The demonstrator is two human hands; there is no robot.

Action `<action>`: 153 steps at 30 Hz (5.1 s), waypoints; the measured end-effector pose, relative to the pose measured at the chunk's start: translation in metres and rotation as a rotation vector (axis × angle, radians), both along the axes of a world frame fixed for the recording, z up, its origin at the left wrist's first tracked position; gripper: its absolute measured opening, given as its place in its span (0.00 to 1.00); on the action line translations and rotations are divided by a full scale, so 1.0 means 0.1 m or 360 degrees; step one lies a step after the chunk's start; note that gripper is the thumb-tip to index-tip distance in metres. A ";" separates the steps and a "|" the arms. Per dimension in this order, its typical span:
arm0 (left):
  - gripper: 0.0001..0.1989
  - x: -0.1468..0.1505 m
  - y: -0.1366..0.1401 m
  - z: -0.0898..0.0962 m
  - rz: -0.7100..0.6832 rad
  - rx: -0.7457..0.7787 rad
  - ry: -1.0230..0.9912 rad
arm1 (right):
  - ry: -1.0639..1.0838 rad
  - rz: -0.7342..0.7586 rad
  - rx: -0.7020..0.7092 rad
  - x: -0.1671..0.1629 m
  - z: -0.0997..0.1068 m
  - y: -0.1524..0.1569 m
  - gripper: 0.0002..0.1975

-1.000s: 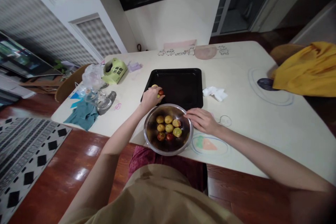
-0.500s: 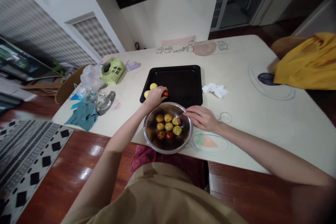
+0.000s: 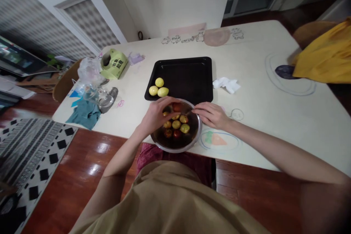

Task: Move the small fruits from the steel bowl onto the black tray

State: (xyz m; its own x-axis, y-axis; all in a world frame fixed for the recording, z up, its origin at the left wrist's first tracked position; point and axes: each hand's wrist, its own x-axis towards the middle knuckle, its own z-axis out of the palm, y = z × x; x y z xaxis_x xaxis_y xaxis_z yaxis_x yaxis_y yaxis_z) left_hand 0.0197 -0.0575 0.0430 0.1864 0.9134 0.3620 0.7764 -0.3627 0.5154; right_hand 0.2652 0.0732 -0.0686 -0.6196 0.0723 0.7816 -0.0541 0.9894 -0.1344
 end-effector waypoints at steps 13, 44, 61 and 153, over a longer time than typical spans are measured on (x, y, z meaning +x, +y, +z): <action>0.10 0.26 -0.47 -0.34 -0.0402 -0.0343 -0.0034 | 0.0003 0.0000 -0.0030 0.00 -0.02 0.01 0.14; 0.09 -0.19 -0.34 -0.35 -0.0065 -0.0001 -0.0137 | -0.0056 -0.0006 -0.0144 0.04 0.00 -0.01 0.16; 0.16 -0.46 -0.32 -0.89 0.0063 0.0279 -0.0841 | -0.0663 0.0024 -0.0243 -1.37 0.68 0.40 0.13; 0.14 -0.69 -0.02 -0.86 0.0669 0.0494 -0.0497 | -0.0005 -0.0015 -0.0295 -0.08 0.32 -0.08 0.16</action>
State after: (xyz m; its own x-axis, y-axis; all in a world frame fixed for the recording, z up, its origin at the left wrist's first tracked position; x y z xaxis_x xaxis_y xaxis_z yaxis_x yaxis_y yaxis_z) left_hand -0.0498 -0.0590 -0.0427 -0.3251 0.7288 0.6026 0.7148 -0.2278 0.6612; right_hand 0.2569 0.0655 -0.0362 -0.6206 0.2209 0.7524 -0.0442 0.9481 -0.3148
